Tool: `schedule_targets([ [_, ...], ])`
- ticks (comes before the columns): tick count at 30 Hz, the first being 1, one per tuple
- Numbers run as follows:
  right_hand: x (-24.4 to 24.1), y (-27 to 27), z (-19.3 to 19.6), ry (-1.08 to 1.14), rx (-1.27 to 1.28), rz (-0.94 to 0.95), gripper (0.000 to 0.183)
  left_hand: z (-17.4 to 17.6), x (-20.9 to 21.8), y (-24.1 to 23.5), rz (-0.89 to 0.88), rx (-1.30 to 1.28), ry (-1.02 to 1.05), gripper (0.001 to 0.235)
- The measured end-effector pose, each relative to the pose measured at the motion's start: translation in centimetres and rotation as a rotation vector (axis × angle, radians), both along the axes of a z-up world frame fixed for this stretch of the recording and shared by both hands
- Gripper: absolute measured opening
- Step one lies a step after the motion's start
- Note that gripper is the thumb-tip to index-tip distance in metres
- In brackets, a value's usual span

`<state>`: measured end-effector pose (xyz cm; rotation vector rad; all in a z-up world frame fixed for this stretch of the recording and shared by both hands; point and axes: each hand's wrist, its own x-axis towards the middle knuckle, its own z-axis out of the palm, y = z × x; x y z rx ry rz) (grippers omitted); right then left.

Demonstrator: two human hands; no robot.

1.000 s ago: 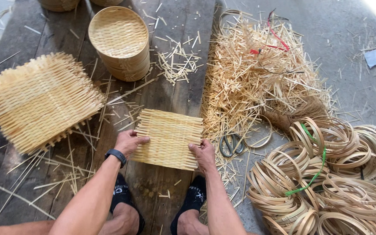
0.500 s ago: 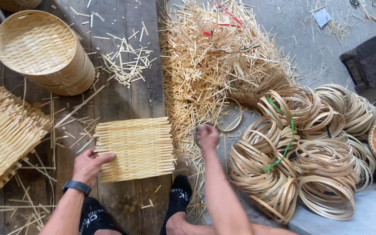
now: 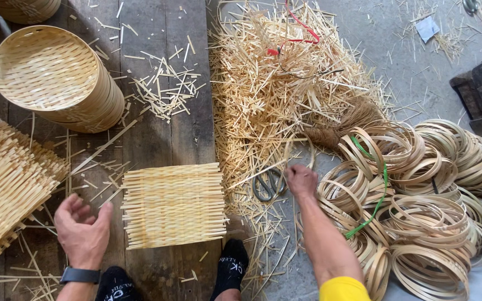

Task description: The person sits on the floor and repeatedly places a circular bamboo frame onto a flat woven bamboo mat, then uses shears to trim the excess mat around the frame. The trimmed circular pieces are stacked into a growing pile.

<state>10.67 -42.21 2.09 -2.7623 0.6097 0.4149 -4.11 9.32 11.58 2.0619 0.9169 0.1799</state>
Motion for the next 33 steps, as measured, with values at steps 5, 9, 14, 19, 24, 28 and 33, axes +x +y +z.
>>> schedule_targets([
  [5,2.2,4.1,11.0,-0.433,0.336,-0.050,0.020,4.4,2.9,-7.2,-0.325,-0.049,-0.360,0.025],
  [9,-2.1,13.4,17.7,-0.756,0.564,0.490,0.012,8.9,6.6,-14.7,-0.640,-0.548,-0.423,0.042],
  [14,-9.2,20.7,26.3,-0.695,0.606,0.799,0.016,12.6,5.6,-14.8,-0.388,-1.228,-0.505,0.031],
  [19,-10.5,21.6,30.8,-1.122,0.199,1.018,0.038,12.7,1.7,-10.1,-0.453,-1.372,-0.306,0.029],
  [24,-11.3,23.2,28.4,-0.707,0.612,0.967,0.021,13.8,-0.4,-8.2,-0.488,-1.387,-0.135,0.037],
  [28,-12.0,24.6,26.1,-0.769,0.590,1.178,0.023,14.7,0.2,-7.6,-0.490,-1.202,0.198,0.068],
  [33,-13.2,26.0,25.5,-0.934,0.443,1.142,0.022,14.5,0.2,-9.2,-0.470,-1.087,0.221,0.070],
])
